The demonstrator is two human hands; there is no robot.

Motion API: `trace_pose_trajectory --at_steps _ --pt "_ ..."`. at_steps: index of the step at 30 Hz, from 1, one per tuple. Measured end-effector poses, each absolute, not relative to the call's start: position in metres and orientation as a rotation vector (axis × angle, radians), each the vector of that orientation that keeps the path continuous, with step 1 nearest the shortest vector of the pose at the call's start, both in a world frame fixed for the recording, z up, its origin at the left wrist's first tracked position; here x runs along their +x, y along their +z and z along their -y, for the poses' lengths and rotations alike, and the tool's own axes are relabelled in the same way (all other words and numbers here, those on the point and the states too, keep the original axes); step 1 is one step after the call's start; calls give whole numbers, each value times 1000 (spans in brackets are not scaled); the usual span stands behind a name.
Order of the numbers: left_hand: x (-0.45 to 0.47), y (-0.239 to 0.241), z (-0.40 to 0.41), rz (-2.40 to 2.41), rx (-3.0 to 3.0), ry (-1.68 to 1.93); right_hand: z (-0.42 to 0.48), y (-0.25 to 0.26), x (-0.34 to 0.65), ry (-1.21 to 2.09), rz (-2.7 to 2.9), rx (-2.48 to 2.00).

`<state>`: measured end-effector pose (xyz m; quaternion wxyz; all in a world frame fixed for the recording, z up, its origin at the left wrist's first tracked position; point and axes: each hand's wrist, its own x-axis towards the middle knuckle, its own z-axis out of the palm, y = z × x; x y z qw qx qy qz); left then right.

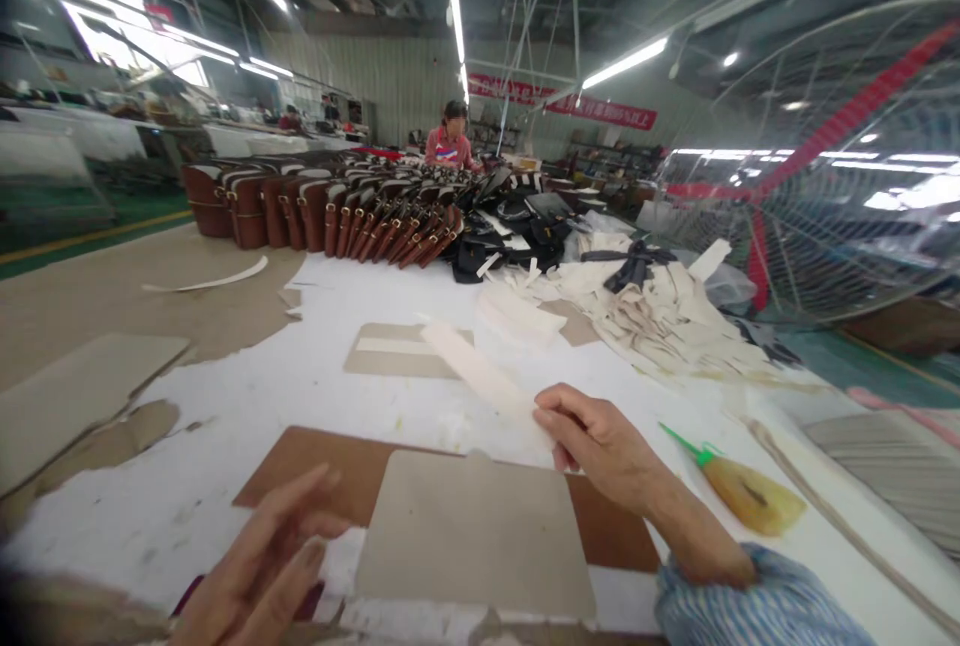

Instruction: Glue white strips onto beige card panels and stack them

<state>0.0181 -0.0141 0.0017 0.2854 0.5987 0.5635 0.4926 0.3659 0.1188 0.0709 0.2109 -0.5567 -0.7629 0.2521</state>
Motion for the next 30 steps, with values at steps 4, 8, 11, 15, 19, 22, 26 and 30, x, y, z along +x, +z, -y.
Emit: trace_pose_trajectory --at_steps 4,8,11,15,19,22,26,30 --pt "32 16 14 -1235 883 1238 -41 65 356 1212 2167 -1398" --pt "42 23 20 -1127 699 1188 -5 52 354 1402 2129 -1402" --pt "41 25 24 -1211 757 1154 5 39 359 1479 2037 -1444" --pt "39 25 21 -1346 811 1106 11 22 369 1520 1745 -1554" --pt "45 26 11 -1488 874 1046 6 16 376 1434 1497 -1705" --pt "51 28 4 -1544 945 992 -6 18 376 1320 1426 -1712" --pt "56 29 -3 -1619 1041 954 -27 17 373 1162 1406 -1757" --pt "56 29 -8 -1687 1187 882 -39 9 371 1059 1421 -1805"
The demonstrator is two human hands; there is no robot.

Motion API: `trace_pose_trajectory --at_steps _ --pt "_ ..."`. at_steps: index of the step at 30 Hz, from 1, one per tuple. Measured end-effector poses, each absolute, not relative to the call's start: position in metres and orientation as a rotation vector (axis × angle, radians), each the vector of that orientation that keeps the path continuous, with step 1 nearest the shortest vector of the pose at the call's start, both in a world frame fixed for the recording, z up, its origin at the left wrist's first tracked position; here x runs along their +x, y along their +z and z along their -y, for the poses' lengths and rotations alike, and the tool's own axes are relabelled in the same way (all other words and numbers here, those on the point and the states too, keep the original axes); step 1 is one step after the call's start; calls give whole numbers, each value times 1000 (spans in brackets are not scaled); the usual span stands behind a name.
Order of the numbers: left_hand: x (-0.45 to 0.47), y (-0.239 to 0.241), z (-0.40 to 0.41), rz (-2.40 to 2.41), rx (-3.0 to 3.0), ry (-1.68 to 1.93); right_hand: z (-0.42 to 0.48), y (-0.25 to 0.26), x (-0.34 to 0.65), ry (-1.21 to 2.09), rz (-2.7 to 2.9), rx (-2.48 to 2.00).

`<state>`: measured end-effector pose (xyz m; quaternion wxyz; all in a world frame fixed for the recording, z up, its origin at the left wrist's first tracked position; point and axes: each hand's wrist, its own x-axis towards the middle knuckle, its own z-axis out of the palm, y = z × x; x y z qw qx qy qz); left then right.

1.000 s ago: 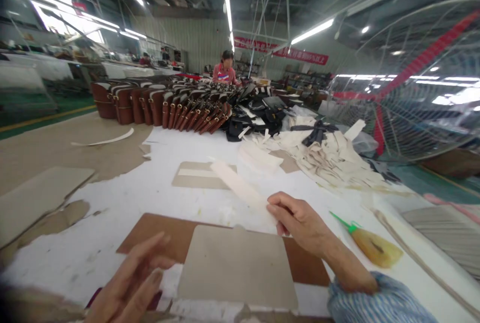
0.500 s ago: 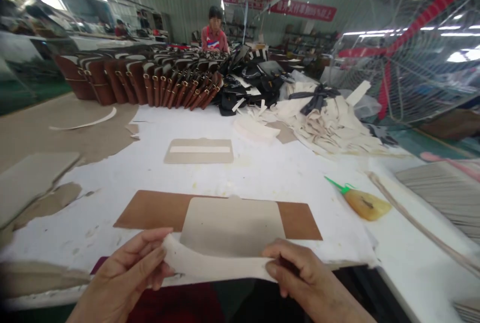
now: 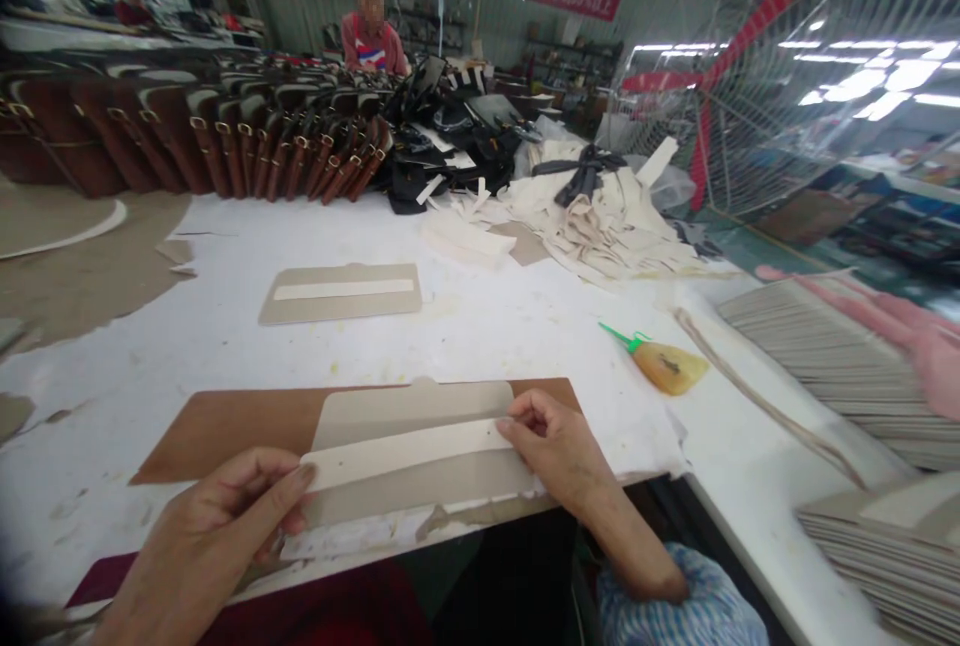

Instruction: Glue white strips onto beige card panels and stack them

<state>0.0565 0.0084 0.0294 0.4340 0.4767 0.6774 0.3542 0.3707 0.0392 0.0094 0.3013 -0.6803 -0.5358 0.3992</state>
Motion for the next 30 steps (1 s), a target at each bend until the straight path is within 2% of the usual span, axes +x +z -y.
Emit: trace_pose_trajectory --at_steps 16,30 --pt "51 25 -19 -1812 1408 703 -42 7 365 799 1508 -1996" --pt "54 24 -22 -1888 1442 693 -40 14 357 677 1536 -2088"
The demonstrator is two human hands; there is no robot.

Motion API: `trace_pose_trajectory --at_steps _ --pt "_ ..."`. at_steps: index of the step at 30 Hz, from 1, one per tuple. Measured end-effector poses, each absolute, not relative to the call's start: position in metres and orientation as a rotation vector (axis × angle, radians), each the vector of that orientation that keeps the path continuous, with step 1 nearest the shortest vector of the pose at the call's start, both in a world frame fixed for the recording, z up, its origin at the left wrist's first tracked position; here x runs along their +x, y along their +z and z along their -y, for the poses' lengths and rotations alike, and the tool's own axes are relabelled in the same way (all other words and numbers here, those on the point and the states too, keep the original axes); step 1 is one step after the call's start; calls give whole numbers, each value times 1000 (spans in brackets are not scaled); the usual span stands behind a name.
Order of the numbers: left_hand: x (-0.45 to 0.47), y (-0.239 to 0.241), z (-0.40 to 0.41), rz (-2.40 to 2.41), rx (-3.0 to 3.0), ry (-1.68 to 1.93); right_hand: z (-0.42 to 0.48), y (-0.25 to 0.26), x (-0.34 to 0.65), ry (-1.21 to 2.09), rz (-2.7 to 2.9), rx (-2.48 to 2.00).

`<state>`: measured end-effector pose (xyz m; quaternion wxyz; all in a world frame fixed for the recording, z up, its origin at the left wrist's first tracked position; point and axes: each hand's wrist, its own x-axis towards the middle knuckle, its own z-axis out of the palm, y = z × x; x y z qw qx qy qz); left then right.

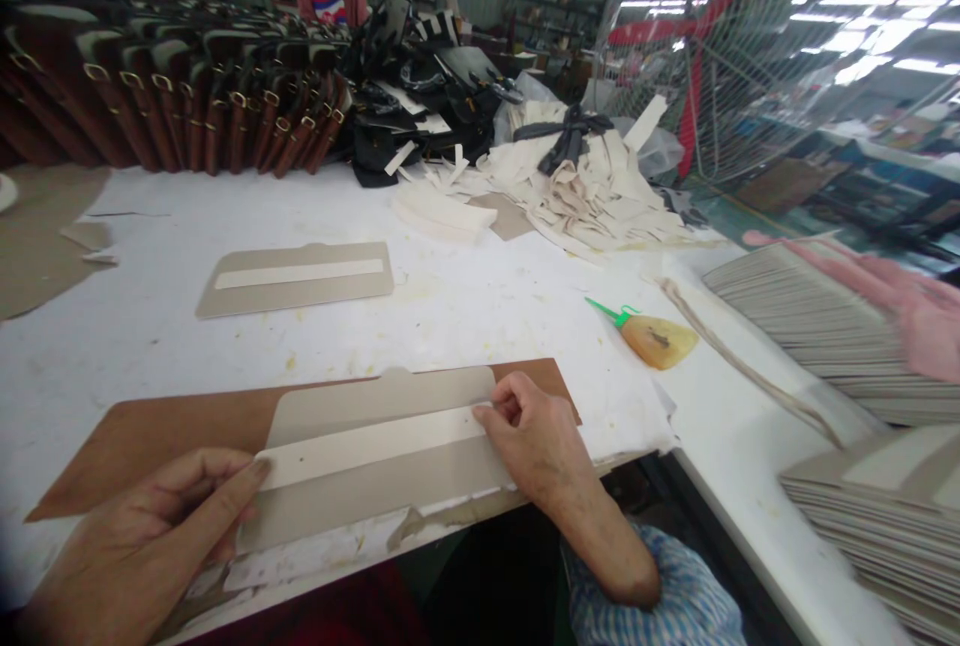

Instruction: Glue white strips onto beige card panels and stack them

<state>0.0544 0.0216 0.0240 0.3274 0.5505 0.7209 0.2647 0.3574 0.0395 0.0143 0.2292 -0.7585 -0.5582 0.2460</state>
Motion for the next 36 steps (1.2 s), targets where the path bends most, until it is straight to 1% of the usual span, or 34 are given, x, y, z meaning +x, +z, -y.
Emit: trace_pose_trajectory --at_steps 12,27,30,33,36 --pt "46 14 -21 -1890 1443 667 -37 12 357 682 1542 -2066" --pt "46 14 -22 -1891 1470 659 -36 13 355 595 1589 -2085" --pt "46 15 -22 -1886 1449 653 -34 12 353 539 1651 -2062" --pt "50 17 -21 -1882 1413 643 -32 10 353 410 1721 -1978" --pt "54 22 -20 -1859 1395 662 -30 8 354 394 1802 -1927"
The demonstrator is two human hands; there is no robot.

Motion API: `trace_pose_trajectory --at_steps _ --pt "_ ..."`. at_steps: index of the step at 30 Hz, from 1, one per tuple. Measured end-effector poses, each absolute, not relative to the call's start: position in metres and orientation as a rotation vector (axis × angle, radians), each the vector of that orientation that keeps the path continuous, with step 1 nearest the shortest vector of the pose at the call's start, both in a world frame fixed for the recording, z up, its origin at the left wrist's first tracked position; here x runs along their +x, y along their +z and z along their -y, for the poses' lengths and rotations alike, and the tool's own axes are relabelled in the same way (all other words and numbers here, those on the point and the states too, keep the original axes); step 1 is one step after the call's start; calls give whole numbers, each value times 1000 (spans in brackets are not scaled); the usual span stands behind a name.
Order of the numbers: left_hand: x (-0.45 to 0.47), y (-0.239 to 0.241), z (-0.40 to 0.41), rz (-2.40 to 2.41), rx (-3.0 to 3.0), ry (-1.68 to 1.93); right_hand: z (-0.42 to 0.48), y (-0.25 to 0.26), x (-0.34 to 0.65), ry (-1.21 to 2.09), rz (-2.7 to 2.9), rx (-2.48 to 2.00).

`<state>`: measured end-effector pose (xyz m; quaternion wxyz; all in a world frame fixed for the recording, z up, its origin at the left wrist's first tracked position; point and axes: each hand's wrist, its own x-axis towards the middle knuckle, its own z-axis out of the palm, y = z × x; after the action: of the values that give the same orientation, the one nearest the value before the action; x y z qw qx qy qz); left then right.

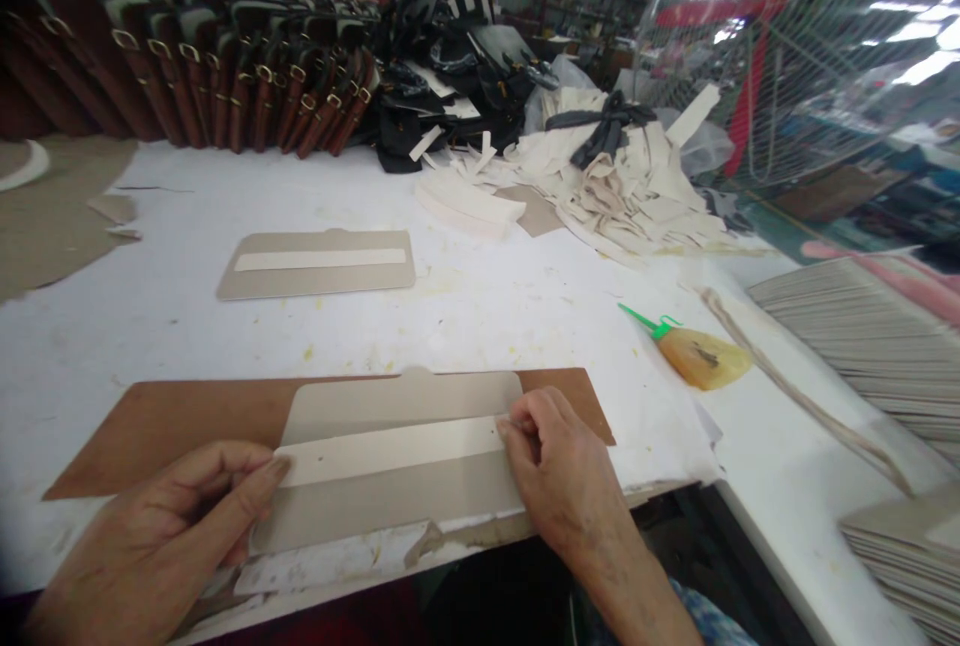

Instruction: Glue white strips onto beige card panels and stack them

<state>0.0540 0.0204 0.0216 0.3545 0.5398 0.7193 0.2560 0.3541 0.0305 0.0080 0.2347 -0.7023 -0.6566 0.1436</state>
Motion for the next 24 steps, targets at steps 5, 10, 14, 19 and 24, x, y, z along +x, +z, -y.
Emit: trace_pose_trajectory --at_steps 5,10,14,19,24 --pt "53 23 -10 -1672 1732 819 -27 0 364 418 1910 -1925" --pt "51 19 3 -1427 2270 944 -24 -19 384 395 1944 -1988" --pt "53 19 -6 -1584 2043 894 -25 -27 396 362 1949 -2036" --pt "57 20 -21 -1771 1791 714 -27 -29 399 410 1966 -2032" --pt "60 22 -29 -1835 1790 532 -24 -25 388 349 1886 -2032"
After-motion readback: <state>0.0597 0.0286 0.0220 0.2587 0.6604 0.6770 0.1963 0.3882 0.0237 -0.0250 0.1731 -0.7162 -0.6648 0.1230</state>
